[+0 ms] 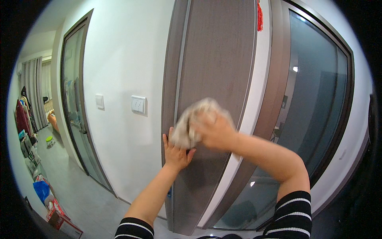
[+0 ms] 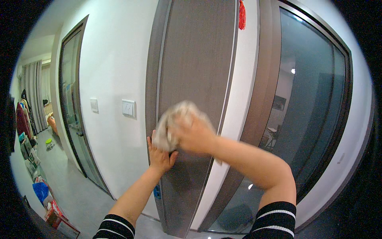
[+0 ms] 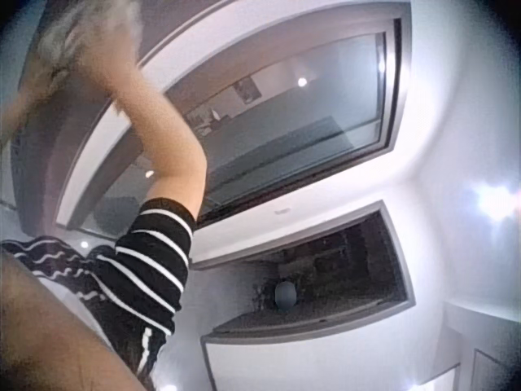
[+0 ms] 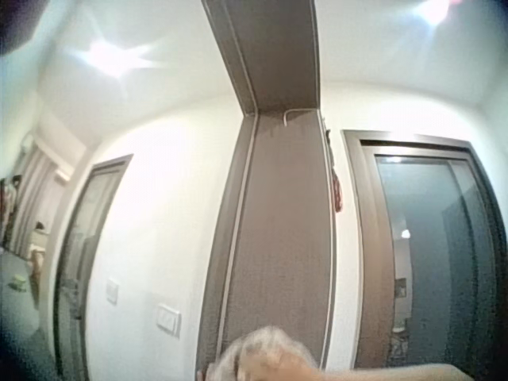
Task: The person wipes the surface of a grey door with a white cloth. They clean the door's flat panels and the vertical frame, moving the cloth in circular and vertical motions. The person also wipes the glass panel on the door.
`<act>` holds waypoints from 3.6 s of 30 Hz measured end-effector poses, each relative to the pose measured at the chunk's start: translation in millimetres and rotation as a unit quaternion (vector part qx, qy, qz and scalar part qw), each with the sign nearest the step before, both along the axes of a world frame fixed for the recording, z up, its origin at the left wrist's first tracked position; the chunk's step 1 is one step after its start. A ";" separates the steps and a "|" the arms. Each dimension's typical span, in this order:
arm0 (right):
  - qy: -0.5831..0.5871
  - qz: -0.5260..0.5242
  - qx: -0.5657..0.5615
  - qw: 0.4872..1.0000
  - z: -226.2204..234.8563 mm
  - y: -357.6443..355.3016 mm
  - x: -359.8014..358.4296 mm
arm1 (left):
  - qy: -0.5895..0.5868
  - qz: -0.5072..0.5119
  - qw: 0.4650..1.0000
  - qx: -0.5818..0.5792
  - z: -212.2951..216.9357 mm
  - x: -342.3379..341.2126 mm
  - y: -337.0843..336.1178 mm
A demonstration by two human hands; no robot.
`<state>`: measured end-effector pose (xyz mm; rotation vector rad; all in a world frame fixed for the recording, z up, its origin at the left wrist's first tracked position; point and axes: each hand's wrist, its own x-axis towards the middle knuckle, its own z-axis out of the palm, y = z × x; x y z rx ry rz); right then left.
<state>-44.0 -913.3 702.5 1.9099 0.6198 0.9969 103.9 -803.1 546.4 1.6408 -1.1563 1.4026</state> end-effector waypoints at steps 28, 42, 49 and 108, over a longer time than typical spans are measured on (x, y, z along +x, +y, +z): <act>-0.399 -0.011 0.031 0.916 172.9 -28.3 -18.5 | -0.029 -0.014 0.999 -0.001 1.7 1.0 2.5; -0.213 0.040 0.091 0.972 71.5 53.5 66.7 | -0.076 -0.163 0.984 0.008 84.4 55.8 28.9; -0.532 -0.096 -0.011 0.841 315.7 10.7 46.1 | -0.064 -0.138 0.987 0.053 84.8 53.7 25.5; 0.066 0.000 -0.090 0.994 -6.7 -7.9 -24.2 | -0.058 -0.127 0.990 0.031 92.1 36.2 34.1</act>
